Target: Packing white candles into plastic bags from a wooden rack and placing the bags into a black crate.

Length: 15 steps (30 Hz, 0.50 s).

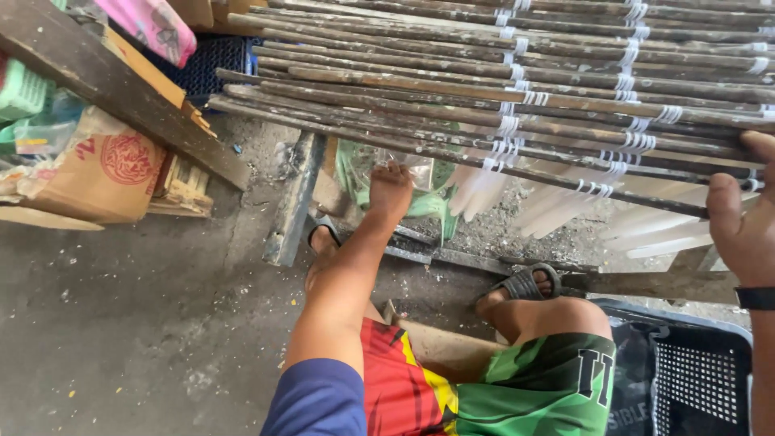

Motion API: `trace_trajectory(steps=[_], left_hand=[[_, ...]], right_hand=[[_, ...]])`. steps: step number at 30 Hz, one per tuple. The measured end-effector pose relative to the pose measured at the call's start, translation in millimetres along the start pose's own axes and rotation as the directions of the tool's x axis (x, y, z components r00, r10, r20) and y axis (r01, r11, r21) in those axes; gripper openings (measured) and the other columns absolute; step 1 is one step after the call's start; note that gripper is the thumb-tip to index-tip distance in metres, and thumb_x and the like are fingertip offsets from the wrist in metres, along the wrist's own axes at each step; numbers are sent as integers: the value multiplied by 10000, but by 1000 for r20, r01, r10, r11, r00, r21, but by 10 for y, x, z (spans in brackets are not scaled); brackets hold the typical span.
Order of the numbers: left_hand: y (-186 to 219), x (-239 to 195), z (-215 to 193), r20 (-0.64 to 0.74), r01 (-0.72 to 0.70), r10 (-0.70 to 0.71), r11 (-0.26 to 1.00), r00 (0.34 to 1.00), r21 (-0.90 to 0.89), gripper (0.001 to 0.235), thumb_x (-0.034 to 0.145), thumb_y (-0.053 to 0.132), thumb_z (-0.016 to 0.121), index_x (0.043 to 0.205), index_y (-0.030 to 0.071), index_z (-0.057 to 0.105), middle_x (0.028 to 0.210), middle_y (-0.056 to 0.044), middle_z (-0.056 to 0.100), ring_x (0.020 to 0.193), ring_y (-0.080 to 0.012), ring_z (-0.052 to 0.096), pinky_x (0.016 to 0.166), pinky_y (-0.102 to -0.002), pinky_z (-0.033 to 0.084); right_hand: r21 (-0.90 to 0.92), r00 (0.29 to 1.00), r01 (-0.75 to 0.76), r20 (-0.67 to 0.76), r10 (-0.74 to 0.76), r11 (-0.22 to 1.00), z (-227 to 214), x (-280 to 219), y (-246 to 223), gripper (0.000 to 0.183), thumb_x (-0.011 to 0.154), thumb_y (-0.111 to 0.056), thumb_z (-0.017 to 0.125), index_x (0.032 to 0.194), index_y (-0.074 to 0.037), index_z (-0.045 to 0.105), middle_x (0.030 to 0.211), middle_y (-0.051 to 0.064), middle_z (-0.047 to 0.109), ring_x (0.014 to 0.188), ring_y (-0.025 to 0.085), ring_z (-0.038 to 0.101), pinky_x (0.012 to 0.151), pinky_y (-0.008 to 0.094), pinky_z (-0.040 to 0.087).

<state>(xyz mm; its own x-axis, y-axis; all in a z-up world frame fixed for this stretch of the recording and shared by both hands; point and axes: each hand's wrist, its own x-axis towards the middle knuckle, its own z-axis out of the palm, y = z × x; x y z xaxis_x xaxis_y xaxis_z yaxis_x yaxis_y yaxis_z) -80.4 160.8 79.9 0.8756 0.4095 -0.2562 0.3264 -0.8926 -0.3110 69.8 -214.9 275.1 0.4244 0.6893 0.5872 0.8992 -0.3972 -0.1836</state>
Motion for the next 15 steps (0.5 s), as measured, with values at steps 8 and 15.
trace_trajectory(steps=[8, 15], left_hand=[[-51, 337, 122, -121, 66, -75, 994, 990, -82, 526, 755, 42, 501, 1263, 69, 365, 1270, -129, 419, 610, -150, 530, 428, -247, 381], [29, -467, -283, 37, -30, 35, 989, 999, -147, 103, 822, 98, 483, 909, 87, 536, 679, -2, 538, 500, -134, 518, 392, -268, 375]], right_hand=[[-133, 991, -132, 21, 136, 982, 9, -33, 72, 373, 963, -104, 516, 1276, 85, 442, 1428, 244, 254, 1072, 517, 458, 726, 580, 403], [-61, 996, -24, -82, 19, 998, -145, 113, -219, 318, 904, -14, 523, 1156, 179, 497, 1337, 289, 322, 1223, 468, 378, 982, 542, 349]])
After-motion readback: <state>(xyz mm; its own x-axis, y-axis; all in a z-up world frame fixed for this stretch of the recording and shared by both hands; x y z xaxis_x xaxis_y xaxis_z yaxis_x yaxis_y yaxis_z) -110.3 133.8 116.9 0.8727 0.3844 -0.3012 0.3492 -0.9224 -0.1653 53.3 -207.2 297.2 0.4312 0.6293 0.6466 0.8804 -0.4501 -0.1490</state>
